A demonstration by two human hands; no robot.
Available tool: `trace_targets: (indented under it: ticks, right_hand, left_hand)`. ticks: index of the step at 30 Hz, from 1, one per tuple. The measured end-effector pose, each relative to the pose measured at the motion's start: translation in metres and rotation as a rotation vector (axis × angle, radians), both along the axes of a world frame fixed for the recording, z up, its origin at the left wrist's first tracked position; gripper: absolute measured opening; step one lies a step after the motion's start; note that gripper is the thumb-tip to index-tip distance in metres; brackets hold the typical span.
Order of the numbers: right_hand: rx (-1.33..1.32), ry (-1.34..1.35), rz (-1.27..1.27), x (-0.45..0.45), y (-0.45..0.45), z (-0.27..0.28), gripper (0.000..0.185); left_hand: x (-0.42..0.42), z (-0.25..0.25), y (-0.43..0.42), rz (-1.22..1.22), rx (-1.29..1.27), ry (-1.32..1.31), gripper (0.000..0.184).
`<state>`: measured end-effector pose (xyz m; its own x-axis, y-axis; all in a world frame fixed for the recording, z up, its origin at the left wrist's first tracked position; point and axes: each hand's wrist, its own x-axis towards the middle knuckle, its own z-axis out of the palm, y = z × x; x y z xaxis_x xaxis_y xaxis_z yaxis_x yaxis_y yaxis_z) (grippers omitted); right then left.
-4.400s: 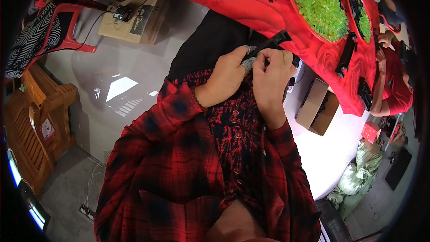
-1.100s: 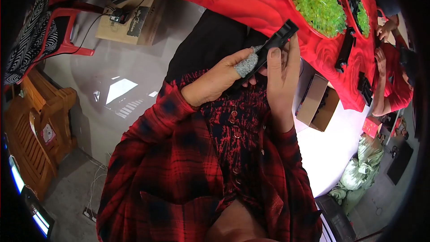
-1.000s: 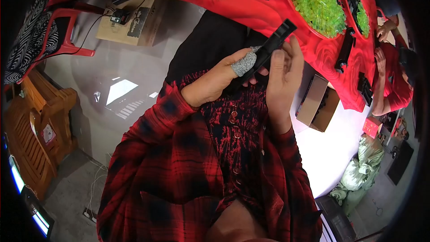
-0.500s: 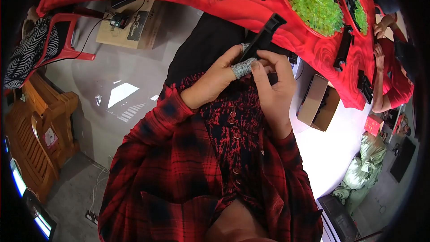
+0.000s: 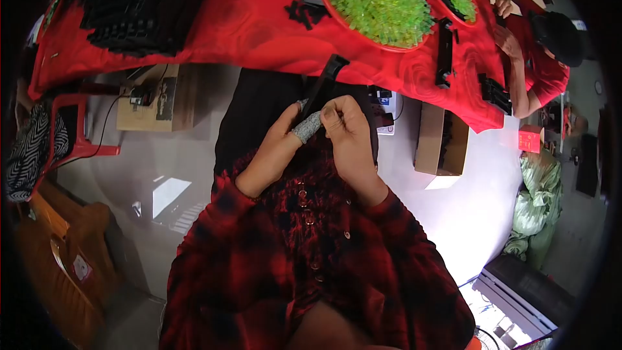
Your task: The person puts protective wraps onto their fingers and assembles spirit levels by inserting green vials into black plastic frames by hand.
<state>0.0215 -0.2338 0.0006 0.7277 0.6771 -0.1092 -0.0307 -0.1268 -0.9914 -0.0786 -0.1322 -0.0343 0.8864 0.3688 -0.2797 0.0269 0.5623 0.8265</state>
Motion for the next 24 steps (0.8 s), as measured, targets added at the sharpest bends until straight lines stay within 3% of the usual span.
trace_targets:
  ticks: [5, 7, 10, 15, 19, 24]
  right_hand:
    - [0.073, -0.046, -0.115, 0.006, 0.000, -0.009, 0.012]
    - [-0.003, -0.314, -0.305, 0.024, -0.005, -0.005, 0.012]
    - [0.318, -0.194, -0.561, 0.079, -0.023, 0.001, 0.013]
    - [0.183, -0.393, -0.918, 0.155, -0.051, 0.005, 0.021]
    - [0.122, -0.380, -0.963, 0.198, -0.060, -0.017, 0.024]
    - [-0.245, -0.431, -0.753, 0.212, -0.060, -0.013, 0.028]
  left_hand:
    - [0.006, 0.004, -0.001, -0.064, 0.037, 0.056, 0.045]
    - [0.003, 0.013, 0.003, -0.088, -0.011, 0.072, 0.041]
    - [-0.003, 0.013, 0.006, -0.071, -0.027, 0.145, 0.036]
    - [0.003, 0.010, 0.008, 0.028, 0.083, 0.170, 0.027]
    - [0.003, 0.013, 0.008, 0.031, 0.055, 0.168, 0.025]
    - [0.001, 0.019, 0.007, 0.004, 0.054, 0.170, 0.023]
